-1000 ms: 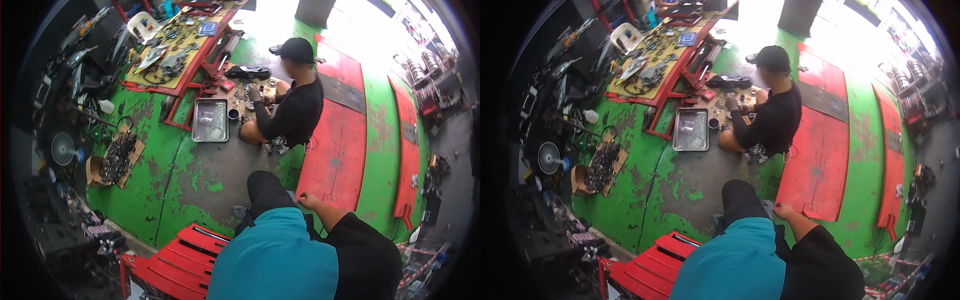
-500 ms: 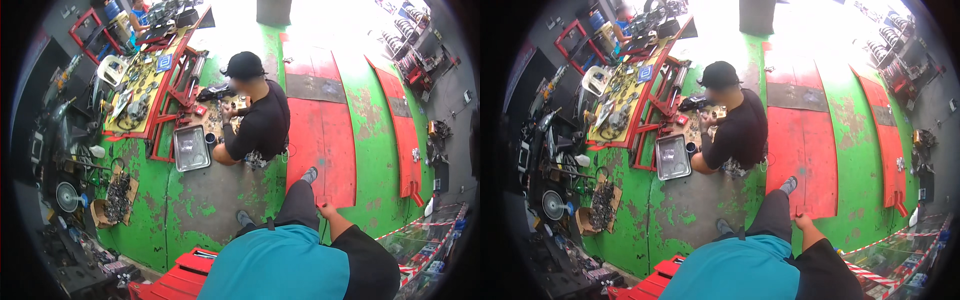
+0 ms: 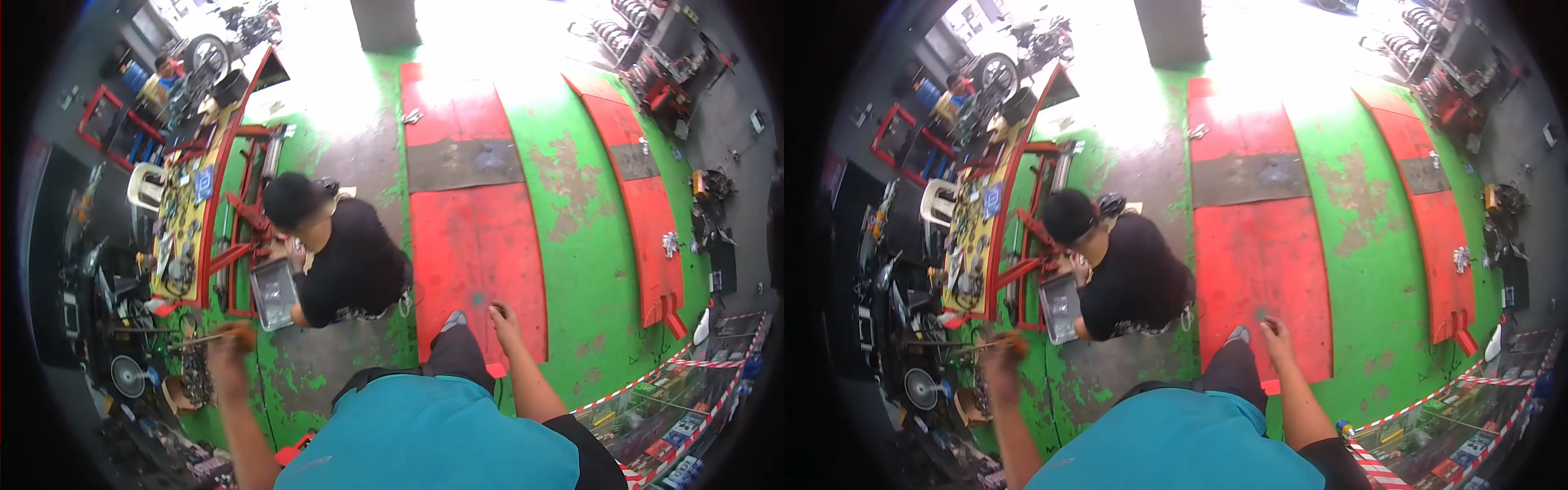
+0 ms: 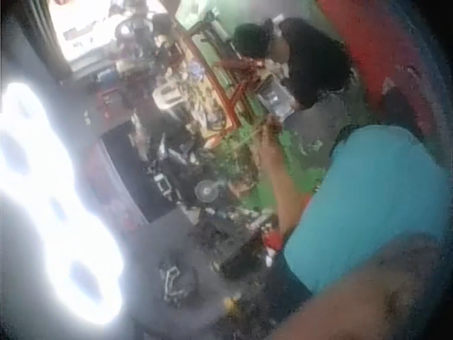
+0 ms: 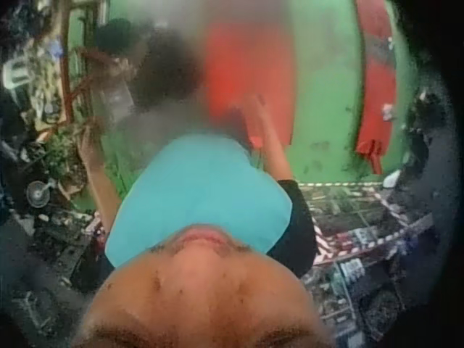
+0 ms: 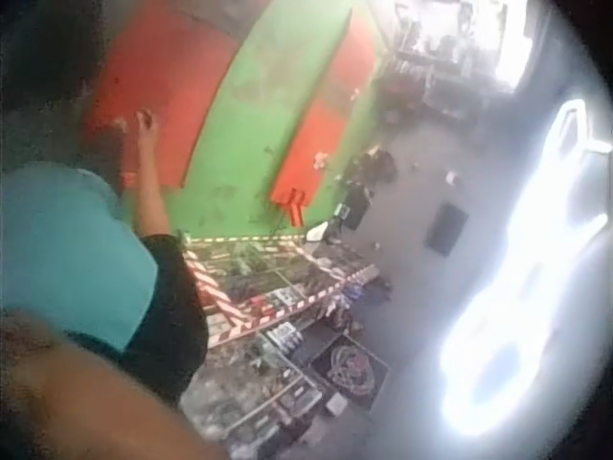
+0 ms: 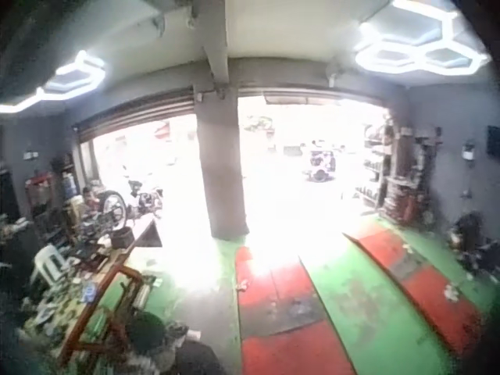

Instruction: The person works on a disassembled motorcycle engine mounted on a workbench. They handle small engine components, including a piston, and use a T-handle wrench to tighten bolts on the engine casing. The person also retrieves a tool from a red toolbox drawer.

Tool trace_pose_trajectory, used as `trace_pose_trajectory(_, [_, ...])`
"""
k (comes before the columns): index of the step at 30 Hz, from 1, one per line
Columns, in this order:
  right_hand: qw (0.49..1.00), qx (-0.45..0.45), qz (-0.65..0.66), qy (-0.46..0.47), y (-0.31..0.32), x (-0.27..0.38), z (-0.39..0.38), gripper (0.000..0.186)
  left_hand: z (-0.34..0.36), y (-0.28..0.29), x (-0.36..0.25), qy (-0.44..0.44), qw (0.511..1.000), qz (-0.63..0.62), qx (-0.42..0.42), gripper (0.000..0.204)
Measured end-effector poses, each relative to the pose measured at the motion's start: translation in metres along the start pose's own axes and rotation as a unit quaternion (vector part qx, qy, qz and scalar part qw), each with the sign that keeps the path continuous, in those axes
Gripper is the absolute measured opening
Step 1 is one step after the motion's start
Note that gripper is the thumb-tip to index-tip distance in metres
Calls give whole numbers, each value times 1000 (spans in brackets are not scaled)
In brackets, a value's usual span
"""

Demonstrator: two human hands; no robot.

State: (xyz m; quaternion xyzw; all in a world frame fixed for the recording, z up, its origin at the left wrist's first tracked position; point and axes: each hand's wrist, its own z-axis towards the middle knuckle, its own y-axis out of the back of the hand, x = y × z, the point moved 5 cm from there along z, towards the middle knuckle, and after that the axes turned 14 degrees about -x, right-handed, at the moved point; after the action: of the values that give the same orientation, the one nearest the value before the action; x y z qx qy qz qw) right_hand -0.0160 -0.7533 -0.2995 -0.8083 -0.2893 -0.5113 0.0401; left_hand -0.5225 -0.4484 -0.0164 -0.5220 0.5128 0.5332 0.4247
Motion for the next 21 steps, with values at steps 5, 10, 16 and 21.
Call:
trace_pose_trajectory(5, [960,272,28,61,-25,218,-12,55,-49,-275,-10,149,939,-34,308,30])
trace_pose_trajectory(10, [916,374,82,124,-70,328,8,62,-46,-443,-59,136,874,-63,462,37])
trace_pose_trajectory(16, [938,308,87,132,-115,393,116,51,36,-544,-75,157,881,-65,443,39])
trace_pose_trajectory(21, [963,133,-17,234,-133,432,247,45,166,-578,-11,167,916,34,362,40])
